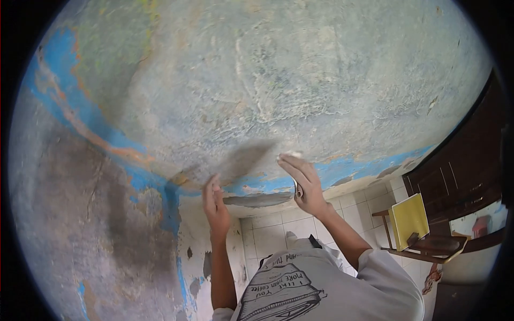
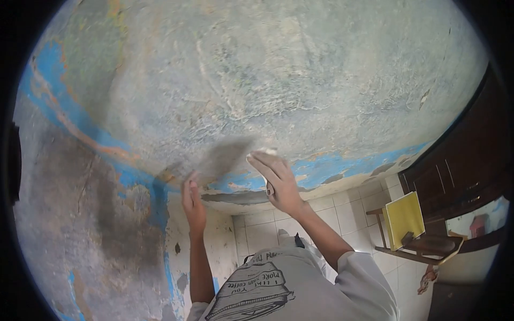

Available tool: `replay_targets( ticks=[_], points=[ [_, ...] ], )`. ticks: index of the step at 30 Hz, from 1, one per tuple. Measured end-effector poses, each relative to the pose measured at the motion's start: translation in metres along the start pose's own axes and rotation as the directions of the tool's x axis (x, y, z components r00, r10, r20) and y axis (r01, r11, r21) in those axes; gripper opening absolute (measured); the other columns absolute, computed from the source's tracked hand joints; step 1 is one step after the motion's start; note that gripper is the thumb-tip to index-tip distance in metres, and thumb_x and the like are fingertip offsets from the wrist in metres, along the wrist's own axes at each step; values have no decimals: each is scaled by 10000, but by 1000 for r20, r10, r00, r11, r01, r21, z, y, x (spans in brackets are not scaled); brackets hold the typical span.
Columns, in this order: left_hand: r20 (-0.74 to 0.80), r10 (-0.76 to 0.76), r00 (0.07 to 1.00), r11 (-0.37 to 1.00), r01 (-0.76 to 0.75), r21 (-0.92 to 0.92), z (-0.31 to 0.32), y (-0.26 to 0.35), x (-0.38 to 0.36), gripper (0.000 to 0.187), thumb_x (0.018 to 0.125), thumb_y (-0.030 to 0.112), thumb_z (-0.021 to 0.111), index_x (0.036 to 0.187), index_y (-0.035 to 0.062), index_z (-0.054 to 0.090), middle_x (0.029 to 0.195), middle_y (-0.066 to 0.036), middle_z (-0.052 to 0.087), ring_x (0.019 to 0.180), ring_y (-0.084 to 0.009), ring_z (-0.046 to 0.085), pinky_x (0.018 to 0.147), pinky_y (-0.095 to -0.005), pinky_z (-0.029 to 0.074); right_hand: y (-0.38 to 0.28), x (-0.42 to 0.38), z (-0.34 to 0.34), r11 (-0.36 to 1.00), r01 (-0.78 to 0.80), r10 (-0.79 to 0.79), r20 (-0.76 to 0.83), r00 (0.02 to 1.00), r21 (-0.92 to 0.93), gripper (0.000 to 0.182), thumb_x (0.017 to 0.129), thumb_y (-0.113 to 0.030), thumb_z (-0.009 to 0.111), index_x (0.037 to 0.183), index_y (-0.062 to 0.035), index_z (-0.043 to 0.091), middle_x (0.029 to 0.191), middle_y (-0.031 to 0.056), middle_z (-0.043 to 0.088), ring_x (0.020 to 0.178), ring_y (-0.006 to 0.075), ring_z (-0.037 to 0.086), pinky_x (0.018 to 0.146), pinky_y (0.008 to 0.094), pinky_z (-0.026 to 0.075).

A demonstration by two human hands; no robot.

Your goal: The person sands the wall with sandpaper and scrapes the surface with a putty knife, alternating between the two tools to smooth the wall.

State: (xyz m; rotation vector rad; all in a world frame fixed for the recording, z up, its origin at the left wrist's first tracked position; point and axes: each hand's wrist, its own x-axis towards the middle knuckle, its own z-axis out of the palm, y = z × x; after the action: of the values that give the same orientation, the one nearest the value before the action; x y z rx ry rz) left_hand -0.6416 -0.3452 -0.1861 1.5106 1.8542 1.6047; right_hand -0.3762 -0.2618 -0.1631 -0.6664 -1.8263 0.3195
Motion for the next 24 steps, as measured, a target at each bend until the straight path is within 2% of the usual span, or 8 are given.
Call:
replay_targets(
  ticks=[2,5,9,12,16,19,22,24],
  points=[
    [-35,186,982,972,-179,152,14,8,28,398,1108,216,472,1420,-11,571,1539,-193,434,1431,-338,412,1155,-467,361,33,15,-9,970,58,-88,-120,989,-237,569,858,136,483,1370,-54,642,1410,139,624,1365,290,552,1125,446,388],
    [-22,396,918,885,-375,276,28,27,58,445,1094,198,495,1492,-2,499,1655,-231,215,1524,-401,254,1200,-529,288,77,44,-28,908,-106,-95,-446,890,-405,617,809,87,540,1396,-74,639,1422,103,617,1347,293,558,1117,451,372],
    [-5,565,825,777,-530,338,63,33,87,573,1085,215,505,1587,-10,347,1690,-280,41,1566,-469,79,1225,-602,173,62,47,-2,889,-16,-137,-298,945,-458,583,844,89,536,1399,-61,634,1399,108,631,1334,301,551,1109,458,350],
    [-4,578,816,758,-535,372,92,16,99,660,1092,282,479,1628,-15,234,1691,-312,-40,1563,-510,-37,1214,-661,48,99,55,-2,872,-271,-76,-660,747,-407,541,887,45,503,1400,-68,633,1399,119,633,1339,301,546,1121,462,335],
    [-71,618,783,691,-498,524,117,-31,119,727,1104,396,411,1646,-15,154,1678,-347,-97,1548,-537,-122,1178,-699,-68,91,42,13,875,-76,-140,-401,905,-478,529,909,-4,502,1423,-59,613,1440,123,612,1369,310,525,1147,480,280],
    [-82,702,708,582,-503,640,124,-43,125,729,1107,440,376,1646,-7,173,1671,-368,-72,1548,-543,-106,1181,-690,-62,110,47,16,873,-290,-21,-624,781,-392,508,944,-69,496,1439,-81,609,1450,108,611,1395,290,524,1162,476,253],
    [-112,713,692,572,-482,664,128,-44,126,718,1107,443,370,1647,5,190,1674,-365,-44,1550,-545,-83,1184,-689,-53,109,28,14,854,-66,-116,-313,943,-516,512,935,-76,521,1439,-86,610,1468,114,597,1428,291,494,1151,513,225],
    [-112,721,684,563,-483,671,126,-46,128,711,1107,447,368,1648,17,203,1677,-361,-30,1552,-545,-65,1189,-685,-40,120,29,14,875,-230,-22,-511,859,-426,516,931,-90,538,1442,-94,607,1467,118,595,1428,296,491,1147,510,229]
  ],
)
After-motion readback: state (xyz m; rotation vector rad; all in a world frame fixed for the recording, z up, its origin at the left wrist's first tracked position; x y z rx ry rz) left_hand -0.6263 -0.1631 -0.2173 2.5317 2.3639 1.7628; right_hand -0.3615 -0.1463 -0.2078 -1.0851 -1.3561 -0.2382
